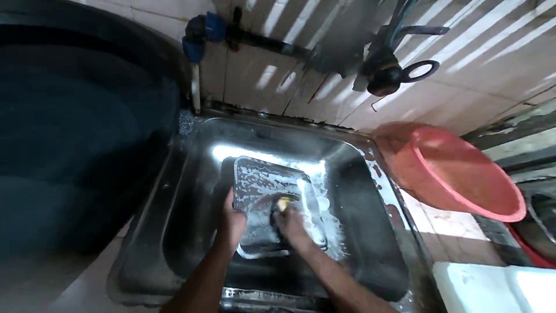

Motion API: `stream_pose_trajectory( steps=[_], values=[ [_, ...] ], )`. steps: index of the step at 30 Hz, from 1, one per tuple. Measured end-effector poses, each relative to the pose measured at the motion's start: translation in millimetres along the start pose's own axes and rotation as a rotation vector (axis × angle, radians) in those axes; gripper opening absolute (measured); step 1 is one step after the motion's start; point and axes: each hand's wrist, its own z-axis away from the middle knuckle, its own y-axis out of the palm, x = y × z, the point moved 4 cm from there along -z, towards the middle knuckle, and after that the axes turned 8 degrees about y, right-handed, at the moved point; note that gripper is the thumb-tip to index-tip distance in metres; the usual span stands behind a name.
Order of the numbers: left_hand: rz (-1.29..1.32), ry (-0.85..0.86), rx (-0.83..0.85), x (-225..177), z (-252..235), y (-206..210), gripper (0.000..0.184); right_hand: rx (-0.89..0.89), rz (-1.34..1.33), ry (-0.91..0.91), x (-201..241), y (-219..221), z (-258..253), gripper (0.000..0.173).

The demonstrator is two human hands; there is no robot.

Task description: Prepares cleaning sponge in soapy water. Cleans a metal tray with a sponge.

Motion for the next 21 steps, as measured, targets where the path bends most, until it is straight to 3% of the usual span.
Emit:
stream_pose_trajectory(
  steps=[2,3,8,10,14,21],
  values=[
    [-0.008,-0.026,-0.001,2,0,-1,0.076,0.175,0.046,-0.175,23,11,38,0.062],
    [-0.015,-0.031,-0.004,2,0,-1,0.076,0.179,0.048,-0.203,18,12,41,0.063],
    [0.002,-0.019,-0.013,0,-3,1,0.074,-0.048,0.116,0.104,-62,-20,-47,0.052],
    [0.017,-0.033,0.015,-1,-2,4,0.075,-0.097,0.12,0.131,-38,-31,-63,0.049],
    [-0.001,-0.059,0.024,-4,-1,5,0.073,-0.215,-0.07,-0.12,57,-23,-66,0.049],
    [0.021,-0.054,0.042,-2,-3,7,0.079,-0.088,-0.226,-0.316,131,-12,-33,0.041]
  ],
)
